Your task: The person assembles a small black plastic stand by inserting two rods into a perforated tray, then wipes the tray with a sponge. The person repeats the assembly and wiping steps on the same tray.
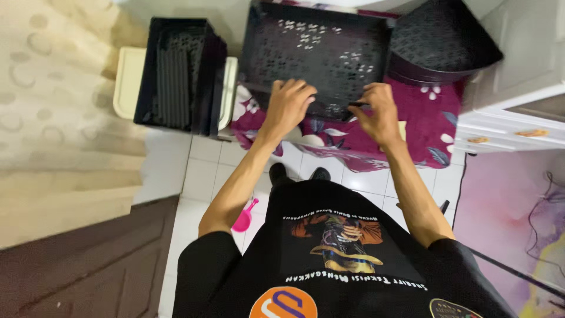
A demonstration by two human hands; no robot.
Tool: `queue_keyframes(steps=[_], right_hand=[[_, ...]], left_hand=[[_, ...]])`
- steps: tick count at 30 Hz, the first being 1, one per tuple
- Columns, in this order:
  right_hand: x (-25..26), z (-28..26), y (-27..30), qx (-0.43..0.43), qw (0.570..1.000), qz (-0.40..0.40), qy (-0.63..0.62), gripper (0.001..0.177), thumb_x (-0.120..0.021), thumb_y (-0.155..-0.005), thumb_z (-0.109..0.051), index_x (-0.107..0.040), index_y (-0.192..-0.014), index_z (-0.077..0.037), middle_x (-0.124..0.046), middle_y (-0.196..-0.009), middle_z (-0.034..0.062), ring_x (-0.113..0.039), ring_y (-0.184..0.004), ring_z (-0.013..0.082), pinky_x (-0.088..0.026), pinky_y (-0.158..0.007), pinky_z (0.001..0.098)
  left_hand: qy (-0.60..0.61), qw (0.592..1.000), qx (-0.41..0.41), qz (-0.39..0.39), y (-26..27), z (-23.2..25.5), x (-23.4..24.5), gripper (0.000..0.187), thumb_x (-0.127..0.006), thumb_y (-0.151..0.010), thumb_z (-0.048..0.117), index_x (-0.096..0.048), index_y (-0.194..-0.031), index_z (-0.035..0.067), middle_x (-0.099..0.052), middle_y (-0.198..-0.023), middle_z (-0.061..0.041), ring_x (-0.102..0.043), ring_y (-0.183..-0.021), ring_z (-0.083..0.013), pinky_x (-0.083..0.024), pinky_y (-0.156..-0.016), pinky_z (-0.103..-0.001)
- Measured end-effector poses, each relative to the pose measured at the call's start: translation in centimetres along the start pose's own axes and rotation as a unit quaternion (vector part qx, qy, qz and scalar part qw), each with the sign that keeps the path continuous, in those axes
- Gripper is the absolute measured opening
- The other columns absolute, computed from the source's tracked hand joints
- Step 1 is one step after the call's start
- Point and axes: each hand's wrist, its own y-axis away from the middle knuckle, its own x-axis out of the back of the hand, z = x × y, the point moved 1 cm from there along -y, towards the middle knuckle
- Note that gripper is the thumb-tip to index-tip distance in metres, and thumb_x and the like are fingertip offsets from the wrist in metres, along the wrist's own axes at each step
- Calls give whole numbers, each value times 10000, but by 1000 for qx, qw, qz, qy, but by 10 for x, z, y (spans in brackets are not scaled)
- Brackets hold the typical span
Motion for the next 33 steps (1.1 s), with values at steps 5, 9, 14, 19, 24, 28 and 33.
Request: queue_keyframes(steps=[5,9,14,19,24,28,33], right_hand=[[2,-6,1,0,1000,11,4,350,-915,-807,14,-619,-993,1,-624,-1066,157,-606,-1159,359,-520,-963,449],[6,-12,-2,-20,1000,10,14,326,-919,-829,14,-638,-994,5,-636,-1065,145,-609,-1167,352,-514,-973,441],[10,-14,-6,-25,999,-15,35,329,-918,-802,13,-635,-969,7,-649,-1072,141,-610,-1169,344,-514,-985,437],[9,-17,-8,-26,999,-11,41,325,-918,-801,16,-643,-974,4,-653,-1085,134,-612,-1217,343,-519,-1014,439],[8,-17,-7,-26,998,-16,49,314,-910,-806,21,-657,-993,4,-671,-1147,134,-597,-1302,359,-519,-1061,447],[6,-15,-7,-27,999,-12,42,304,-909,-820,27,-666,-999,-1,-672,-1179,132,-587,-1339,368,-505,-1101,470],[7,-18,-6,-35,999,-10,39,305,-907,-823,27,-656,-994,3,-679,-1229,135,-562,-1399,386,-492,-1138,490]], left_hand=[[7,1000,-10,-3,-3,-8,-6,122,-739,-914,134,-713,-1033,127,-640,-945,-14,-600,-913,-225,-397,-849,-424],[-9,1000,-19,6,-7,-11,-11,113,-737,-903,149,-711,-1011,133,-636,-923,-7,-603,-896,-216,-399,-827,-428],[29,1000,-8,-2,-5,-15,-13,104,-740,-926,159,-706,-1020,129,-636,-944,0,-609,-926,-206,-412,-830,-418],[97,989,-9,111,-10,-41,6,188,-794,-924,250,-707,-1039,130,-674,-1043,-29,-631,-1035,-196,-424,-983,-422],[177,931,188,258,3,-113,45,313,-696,-1026,261,-641,-1221,23,-659,-1211,-83,-640,-1158,-260,-490,-1037,-386],[360,846,380,102,16,-137,40,524,-605,-1058,416,-661,-1256,-66,-699,-1180,-178,-640,-1094,-230,-504,-964,-344],[341,855,388,54,27,-135,35,586,-541,-1025,465,-664,-1274,-51,-759,-1151,-146,-681,-1112,-211,-492,-976,-304]])
